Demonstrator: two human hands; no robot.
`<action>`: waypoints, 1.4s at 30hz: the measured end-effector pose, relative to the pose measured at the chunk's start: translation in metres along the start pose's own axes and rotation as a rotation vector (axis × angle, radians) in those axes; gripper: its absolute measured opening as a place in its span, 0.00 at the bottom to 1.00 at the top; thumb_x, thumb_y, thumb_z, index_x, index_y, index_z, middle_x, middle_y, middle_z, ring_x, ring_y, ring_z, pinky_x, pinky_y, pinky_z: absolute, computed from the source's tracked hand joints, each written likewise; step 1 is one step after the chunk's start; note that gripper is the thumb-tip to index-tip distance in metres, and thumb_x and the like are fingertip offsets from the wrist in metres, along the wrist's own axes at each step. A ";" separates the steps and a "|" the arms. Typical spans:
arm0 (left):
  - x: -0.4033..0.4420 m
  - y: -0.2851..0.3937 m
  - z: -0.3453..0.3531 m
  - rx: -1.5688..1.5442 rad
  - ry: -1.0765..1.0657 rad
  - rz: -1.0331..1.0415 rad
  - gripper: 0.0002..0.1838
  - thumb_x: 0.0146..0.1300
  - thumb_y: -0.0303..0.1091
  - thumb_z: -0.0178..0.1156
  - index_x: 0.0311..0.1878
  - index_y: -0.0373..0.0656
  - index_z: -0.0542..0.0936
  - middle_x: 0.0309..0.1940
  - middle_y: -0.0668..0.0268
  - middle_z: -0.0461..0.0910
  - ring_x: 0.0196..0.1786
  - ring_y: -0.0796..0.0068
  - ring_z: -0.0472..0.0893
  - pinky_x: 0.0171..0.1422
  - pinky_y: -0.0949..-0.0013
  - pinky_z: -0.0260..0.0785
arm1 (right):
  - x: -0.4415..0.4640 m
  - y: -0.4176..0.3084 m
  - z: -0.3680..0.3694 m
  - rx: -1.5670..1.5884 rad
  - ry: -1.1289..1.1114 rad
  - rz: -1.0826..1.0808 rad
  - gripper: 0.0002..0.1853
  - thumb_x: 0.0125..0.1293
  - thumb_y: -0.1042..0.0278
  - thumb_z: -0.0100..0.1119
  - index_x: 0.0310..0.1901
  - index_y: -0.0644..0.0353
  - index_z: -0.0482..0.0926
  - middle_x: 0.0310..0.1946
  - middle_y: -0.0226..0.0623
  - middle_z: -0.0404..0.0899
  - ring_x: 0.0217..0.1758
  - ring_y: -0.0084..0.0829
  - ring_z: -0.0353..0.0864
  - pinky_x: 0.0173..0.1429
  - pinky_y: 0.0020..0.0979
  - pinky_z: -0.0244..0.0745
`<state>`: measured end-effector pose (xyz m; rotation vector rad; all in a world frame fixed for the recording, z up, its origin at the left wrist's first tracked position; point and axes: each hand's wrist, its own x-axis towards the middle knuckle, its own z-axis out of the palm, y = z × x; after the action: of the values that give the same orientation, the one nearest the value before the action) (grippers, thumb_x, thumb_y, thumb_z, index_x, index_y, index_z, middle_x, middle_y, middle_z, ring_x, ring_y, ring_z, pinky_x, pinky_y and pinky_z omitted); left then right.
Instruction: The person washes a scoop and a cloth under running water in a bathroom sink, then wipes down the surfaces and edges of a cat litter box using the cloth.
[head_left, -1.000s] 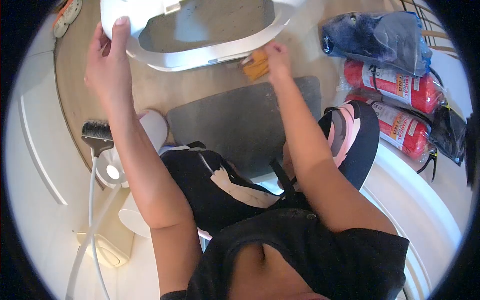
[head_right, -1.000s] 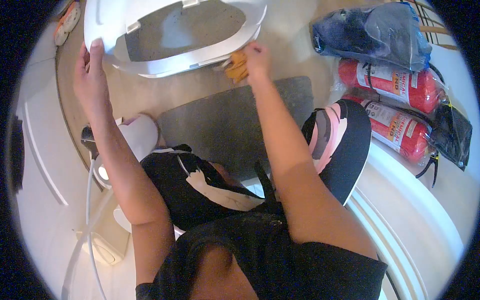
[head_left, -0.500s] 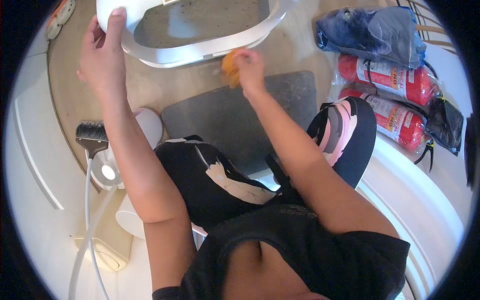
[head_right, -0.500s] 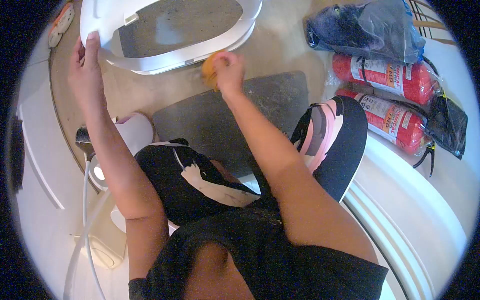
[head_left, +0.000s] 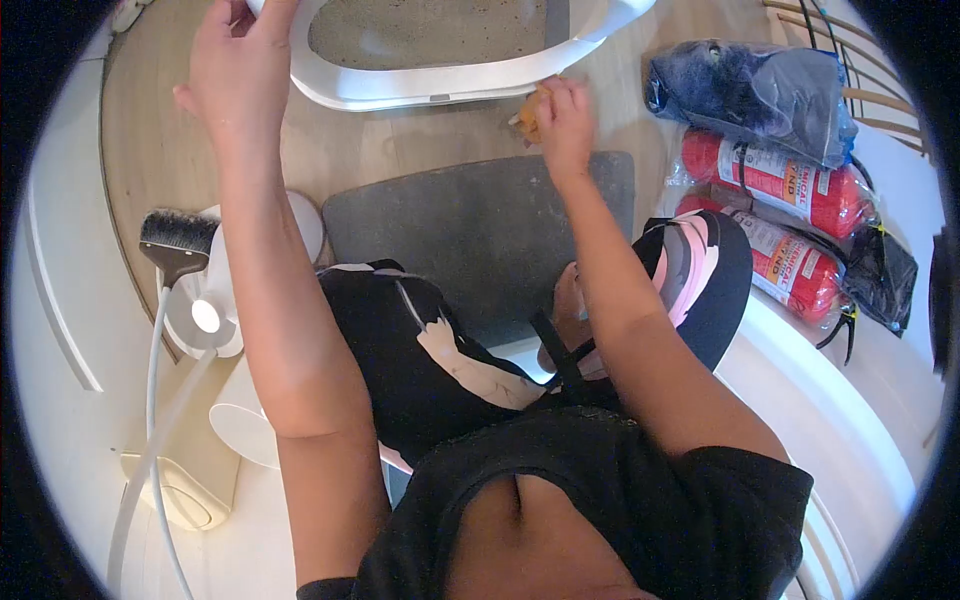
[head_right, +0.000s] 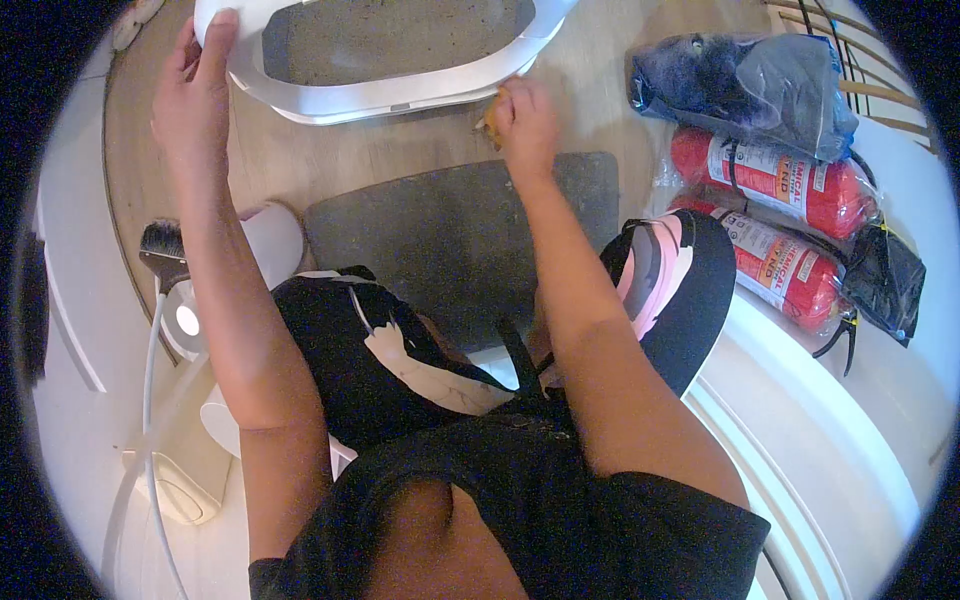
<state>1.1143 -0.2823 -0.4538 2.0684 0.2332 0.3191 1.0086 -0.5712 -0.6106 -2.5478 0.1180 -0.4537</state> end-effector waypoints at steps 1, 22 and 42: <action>0.001 0.001 0.001 -0.045 -0.016 0.001 0.37 0.53 0.59 0.64 0.58 0.39 0.75 0.51 0.58 0.79 0.53 0.70 0.77 0.61 0.70 0.62 | -0.003 -0.001 0.002 0.000 0.001 0.001 0.14 0.57 0.71 0.55 0.46 0.59 0.76 0.44 0.45 0.73 0.43 0.46 0.75 0.49 0.40 0.71; 0.002 -0.002 0.001 -0.065 0.025 0.024 0.37 0.54 0.56 0.64 0.59 0.37 0.74 0.50 0.59 0.78 0.51 0.73 0.76 0.58 0.74 0.63 | -0.008 0.003 -0.006 -0.151 -0.166 -0.176 0.19 0.53 0.72 0.57 0.49 0.50 0.73 0.47 0.37 0.74 0.41 0.45 0.75 0.47 0.43 0.73; 0.002 0.000 0.004 -0.111 0.043 -0.022 0.34 0.54 0.55 0.64 0.57 0.38 0.75 0.50 0.62 0.78 0.50 0.75 0.75 0.57 0.75 0.62 | -0.016 -0.063 0.025 -0.155 -0.259 -0.256 0.24 0.52 0.71 0.57 0.55 0.54 0.71 0.47 0.34 0.72 0.44 0.41 0.73 0.47 0.36 0.74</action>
<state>1.1179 -0.2849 -0.4554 1.9500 0.2586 0.3559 1.0017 -0.5024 -0.6020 -2.7612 -0.2818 -0.2113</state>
